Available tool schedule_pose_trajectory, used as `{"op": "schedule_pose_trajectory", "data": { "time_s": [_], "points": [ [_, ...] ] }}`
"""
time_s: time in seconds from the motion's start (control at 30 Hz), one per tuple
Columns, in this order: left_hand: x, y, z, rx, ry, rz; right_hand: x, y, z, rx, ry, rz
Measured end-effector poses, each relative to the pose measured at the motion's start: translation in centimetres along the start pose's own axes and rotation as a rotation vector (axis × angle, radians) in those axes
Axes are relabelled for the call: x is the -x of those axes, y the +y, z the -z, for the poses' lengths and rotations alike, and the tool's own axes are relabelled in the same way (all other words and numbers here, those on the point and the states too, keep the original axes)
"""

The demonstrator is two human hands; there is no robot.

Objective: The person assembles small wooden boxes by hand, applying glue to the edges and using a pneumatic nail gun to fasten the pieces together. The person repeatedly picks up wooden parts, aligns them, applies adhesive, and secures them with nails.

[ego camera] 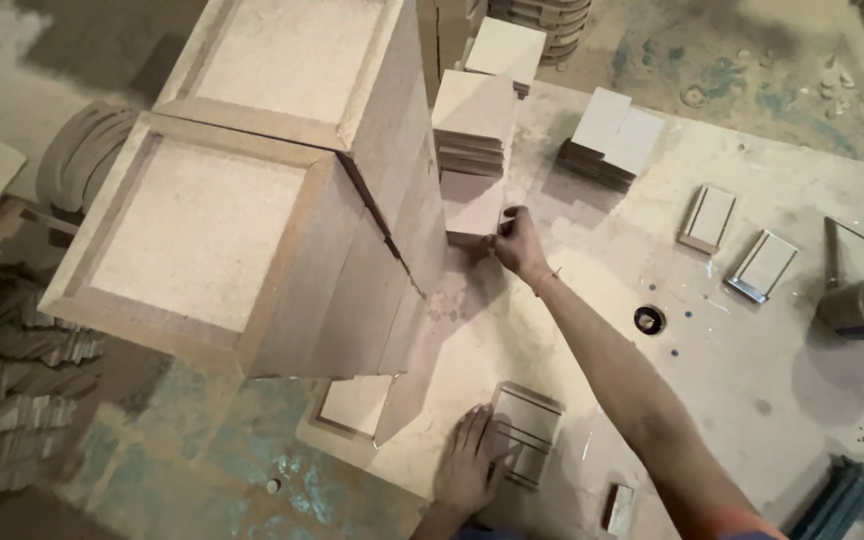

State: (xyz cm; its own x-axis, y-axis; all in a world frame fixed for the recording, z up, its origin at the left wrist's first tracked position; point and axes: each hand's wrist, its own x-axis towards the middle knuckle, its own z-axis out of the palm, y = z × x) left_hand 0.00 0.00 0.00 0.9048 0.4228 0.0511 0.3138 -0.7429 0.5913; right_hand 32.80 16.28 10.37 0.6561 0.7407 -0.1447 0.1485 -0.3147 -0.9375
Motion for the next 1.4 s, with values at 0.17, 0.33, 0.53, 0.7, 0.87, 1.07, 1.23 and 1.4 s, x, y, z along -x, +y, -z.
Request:
{"op": "schedule_pose_trajectory", "data": {
  "time_s": [0.17, 0.33, 0.53, 0.7, 0.87, 1.07, 1.23, 1.4],
  "points": [
    [0.4, 0.2, 0.3, -0.006, 0.064, -0.022, 0.7, -0.9, 0.4, -0.228, -0.037, -0.276],
    [0.8, 0.8, 0.4, 0.120, 0.124, 0.095, 6.1, 2.0, 4.2, -0.585, -0.146, -0.333],
    [-2.9, 0.8, 2.1, 1.288, 0.302, 0.624, 20.9, 7.6, 7.7, -0.193, -0.382, -0.278],
    [-2.7, 2.3, 3.9, 1.236, 0.033, 0.721, 30.0, 10.6, 8.2, -0.040, -0.488, -0.376],
    [0.2, 3.1, 1.2, 1.020, 0.333, 0.546, 35.2, 12.7, 7.1, 0.132, -0.234, -0.410],
    [1.2, -1.3, 1.2, 1.392, 0.635, 0.791, 34.0, 10.6, 11.2, 0.134, 0.156, -0.082],
    [0.3, -1.2, 2.6, 0.841, 0.141, 0.545, 30.5, 7.8, 10.0, 0.808, -0.147, -0.050],
    [-2.2, 0.1, 3.9, 0.588, 0.031, 0.116, 28.4, 6.9, 6.9, 0.910, -0.245, 0.302]
  ]
}}
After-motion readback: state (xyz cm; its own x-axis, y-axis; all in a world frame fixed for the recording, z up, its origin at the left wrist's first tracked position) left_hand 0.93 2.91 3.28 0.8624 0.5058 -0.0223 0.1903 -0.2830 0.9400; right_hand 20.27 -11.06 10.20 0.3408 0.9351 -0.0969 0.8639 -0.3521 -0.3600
